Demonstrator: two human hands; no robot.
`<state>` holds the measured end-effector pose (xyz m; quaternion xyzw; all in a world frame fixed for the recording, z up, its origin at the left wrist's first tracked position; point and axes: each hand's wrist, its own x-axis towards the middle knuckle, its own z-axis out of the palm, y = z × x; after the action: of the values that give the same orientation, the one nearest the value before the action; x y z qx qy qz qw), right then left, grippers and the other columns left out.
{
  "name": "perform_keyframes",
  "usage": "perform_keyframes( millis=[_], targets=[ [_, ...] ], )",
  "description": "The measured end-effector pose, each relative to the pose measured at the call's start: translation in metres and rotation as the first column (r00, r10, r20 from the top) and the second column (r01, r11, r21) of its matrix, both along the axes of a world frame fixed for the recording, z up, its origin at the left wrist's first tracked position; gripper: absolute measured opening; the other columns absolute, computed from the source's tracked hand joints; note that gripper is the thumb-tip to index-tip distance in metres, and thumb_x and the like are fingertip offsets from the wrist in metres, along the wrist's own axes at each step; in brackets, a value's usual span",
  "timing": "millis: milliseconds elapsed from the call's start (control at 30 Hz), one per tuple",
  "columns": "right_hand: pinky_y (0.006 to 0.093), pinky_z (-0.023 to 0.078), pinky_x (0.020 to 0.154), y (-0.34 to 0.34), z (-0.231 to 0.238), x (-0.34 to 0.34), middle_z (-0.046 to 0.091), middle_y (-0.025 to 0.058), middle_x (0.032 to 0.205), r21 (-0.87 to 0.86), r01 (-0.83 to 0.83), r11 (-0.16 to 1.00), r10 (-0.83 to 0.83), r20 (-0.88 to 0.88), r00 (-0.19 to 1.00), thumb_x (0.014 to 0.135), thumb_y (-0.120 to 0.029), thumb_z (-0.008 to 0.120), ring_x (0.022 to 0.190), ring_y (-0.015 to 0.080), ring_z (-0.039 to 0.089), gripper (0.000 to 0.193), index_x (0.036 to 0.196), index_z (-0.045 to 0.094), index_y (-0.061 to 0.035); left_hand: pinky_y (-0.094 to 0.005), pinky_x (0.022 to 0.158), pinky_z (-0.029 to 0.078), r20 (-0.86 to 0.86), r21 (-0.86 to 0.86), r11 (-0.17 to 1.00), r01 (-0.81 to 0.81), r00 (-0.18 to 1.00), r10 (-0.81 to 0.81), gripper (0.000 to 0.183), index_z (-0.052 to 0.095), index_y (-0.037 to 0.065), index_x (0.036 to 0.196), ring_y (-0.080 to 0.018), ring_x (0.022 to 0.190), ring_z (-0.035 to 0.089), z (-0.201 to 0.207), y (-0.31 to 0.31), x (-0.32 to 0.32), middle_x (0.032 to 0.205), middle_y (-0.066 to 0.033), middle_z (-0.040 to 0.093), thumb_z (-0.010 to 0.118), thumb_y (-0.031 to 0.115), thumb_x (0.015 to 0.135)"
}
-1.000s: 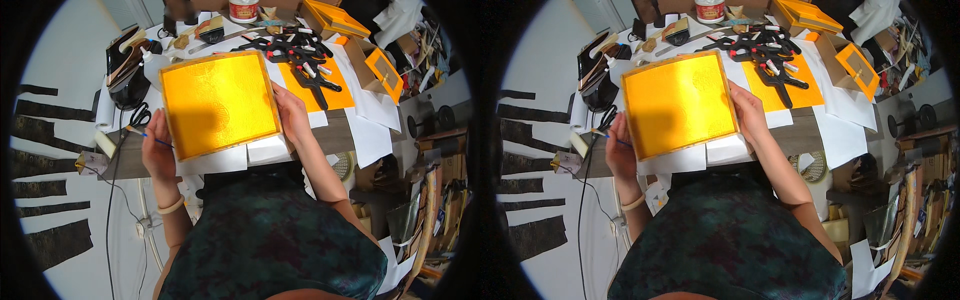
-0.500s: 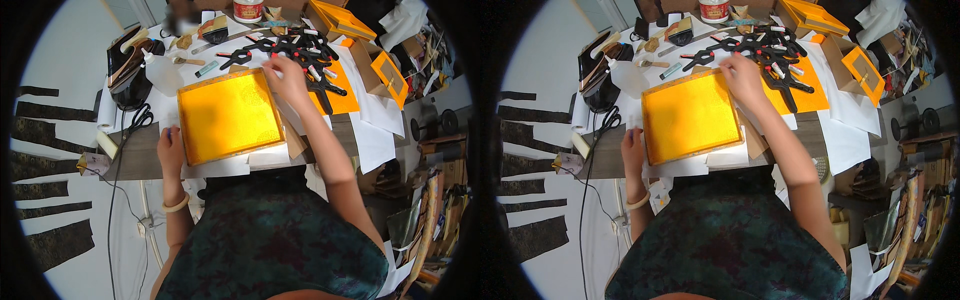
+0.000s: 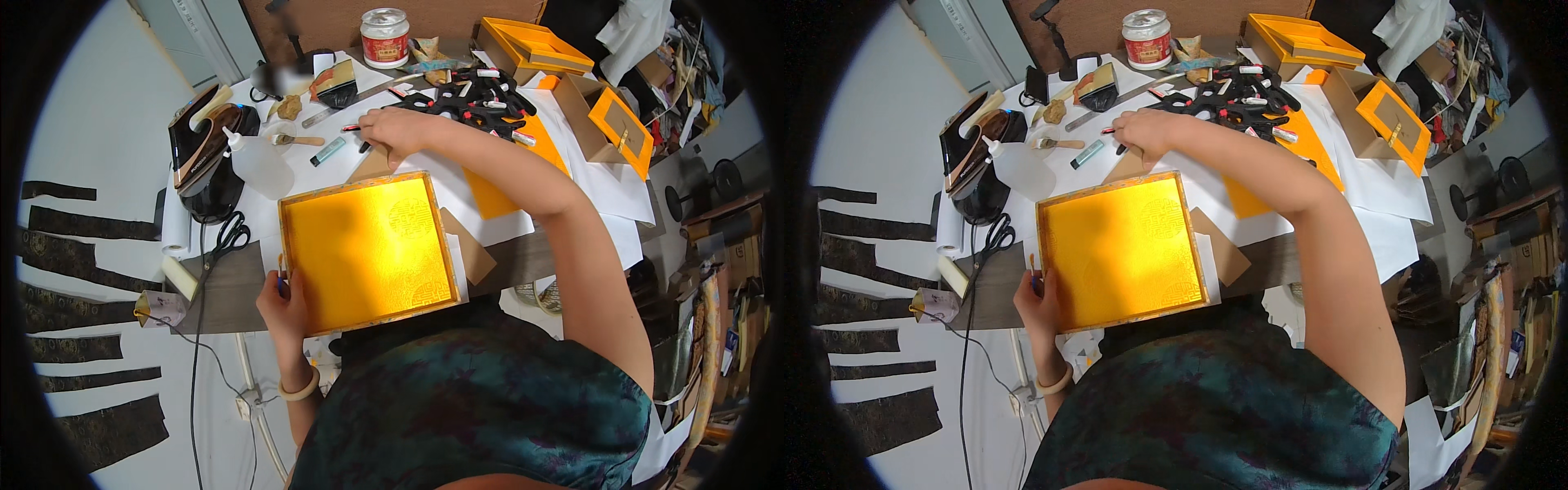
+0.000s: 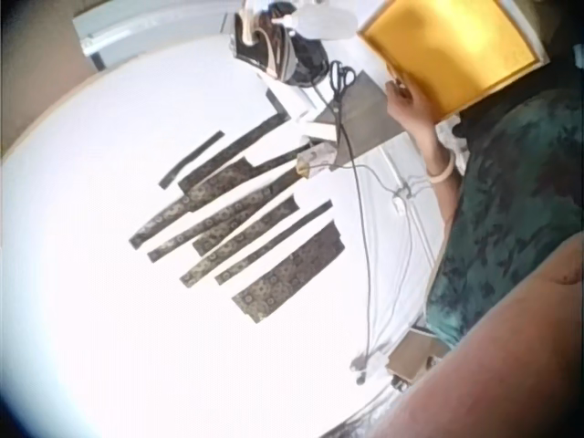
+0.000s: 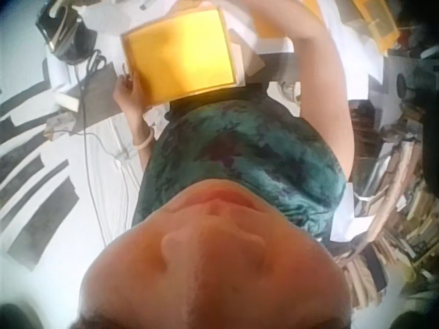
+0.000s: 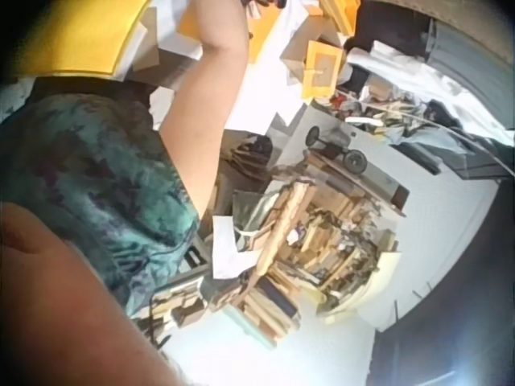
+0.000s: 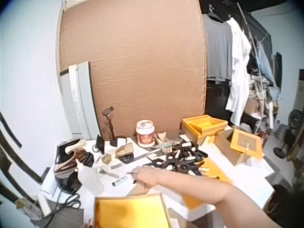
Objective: The person irons a yellow patterned frame, removes clamps, applies liquid from a squeeze bottle to a small strip, and uses a brush to spread it. The person then places the strip onto the frame and presses it down. The person repeats this process with additional strips and frames.
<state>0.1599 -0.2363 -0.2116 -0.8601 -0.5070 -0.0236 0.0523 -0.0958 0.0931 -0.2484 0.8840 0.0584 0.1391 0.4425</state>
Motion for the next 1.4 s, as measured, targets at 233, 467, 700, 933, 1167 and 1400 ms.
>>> perform_keyframes(
  millis=[233,467,700,933,1167,1400],
  targets=[
    [0.0361,0.055,0.078,-0.123,0.040,-0.049,0.074,0.0104,0.093,0.386,0.643,0.661,-0.484,-0.435,0.759,0.087,-0.020,0.077,0.088,0.0216,0.072,0.025,0.103,0.069,-0.0028,-0.0292,0.048,0.028,0.097,-0.030,0.999,-0.021,0.995,0.024,0.027,0.056,-0.002,0.081,-0.0077,0.055,0.033,-0.006,-0.013,0.013,0.056,-0.0014,0.040,0.069,0.017,0.095],
    [0.0250,0.044,0.041,-0.221,0.033,-0.267,0.071,0.0098,0.080,0.785,0.453,-0.423,-0.529,-0.620,0.580,0.106,-0.035,0.056,0.044,0.0143,0.058,0.031,0.114,0.053,-0.0054,-0.0334,0.053,0.043,0.019,0.135,0.990,0.045,0.999,-0.048,0.043,0.069,0.001,0.107,-0.0143,0.058,0.052,-0.038,0.002,0.051,0.064,-0.0062,0.059,0.076,0.041,0.092],
    [0.0304,0.053,0.051,-0.261,-0.132,-0.493,0.069,0.0126,0.083,0.720,0.000,-0.694,-0.705,-0.680,-0.202,0.104,-0.015,0.055,0.055,0.0189,0.067,0.029,0.126,0.047,0.0010,-0.0300,0.050,0.027,0.071,0.371,0.926,0.075,0.991,-0.109,0.035,0.064,0.003,0.113,-0.0080,0.056,0.033,0.038,-0.038,0.054,0.060,0.0015,0.038,0.066,0.035,0.101],
    [0.0421,0.060,0.076,-0.355,-0.303,-0.575,0.074,0.0252,0.085,0.408,0.365,-0.837,-0.515,-0.363,-0.776,0.091,-0.017,0.062,0.082,0.0346,0.076,0.035,0.118,0.063,0.0050,-0.0245,0.068,0.042,0.172,0.164,0.975,0.153,0.968,-0.181,0.030,0.063,-0.002,0.121,-0.0095,0.075,0.051,0.056,-0.083,0.055,0.083,-0.0036,0.058,0.065,0.021,0.102],
    [0.0442,0.052,0.102,-0.573,-0.187,-0.549,0.063,0.0316,0.127,0.117,0.223,-0.968,-0.252,-0.464,-0.849,0.081,-0.060,0.074,0.120,0.0399,0.064,0.117,0.149,0.022,0.0192,-0.0197,0.060,0.029,-0.090,-0.036,0.999,0.026,0.996,-0.029,0.037,0.069,0.006,0.123,-0.0023,0.068,0.033,0.069,-0.105,0.018,0.077,0.0083,0.041,0.052,0.035,0.107],
    [0.0344,0.058,0.080,-0.373,-0.132,-0.461,0.072,0.0164,0.112,0.763,0.232,-0.603,-0.798,-0.570,-0.198,0.095,-0.008,0.061,0.091,0.0215,0.071,0.032,0.124,0.063,0.0042,-0.0205,0.066,0.037,0.029,-0.416,0.874,0.251,0.964,-0.263,0.046,0.062,-0.003,0.131,-0.0049,0.073,0.047,0.075,-0.162,-0.028,0.079,0.0028,0.051,0.046,0.035,0.110]
  ],
)
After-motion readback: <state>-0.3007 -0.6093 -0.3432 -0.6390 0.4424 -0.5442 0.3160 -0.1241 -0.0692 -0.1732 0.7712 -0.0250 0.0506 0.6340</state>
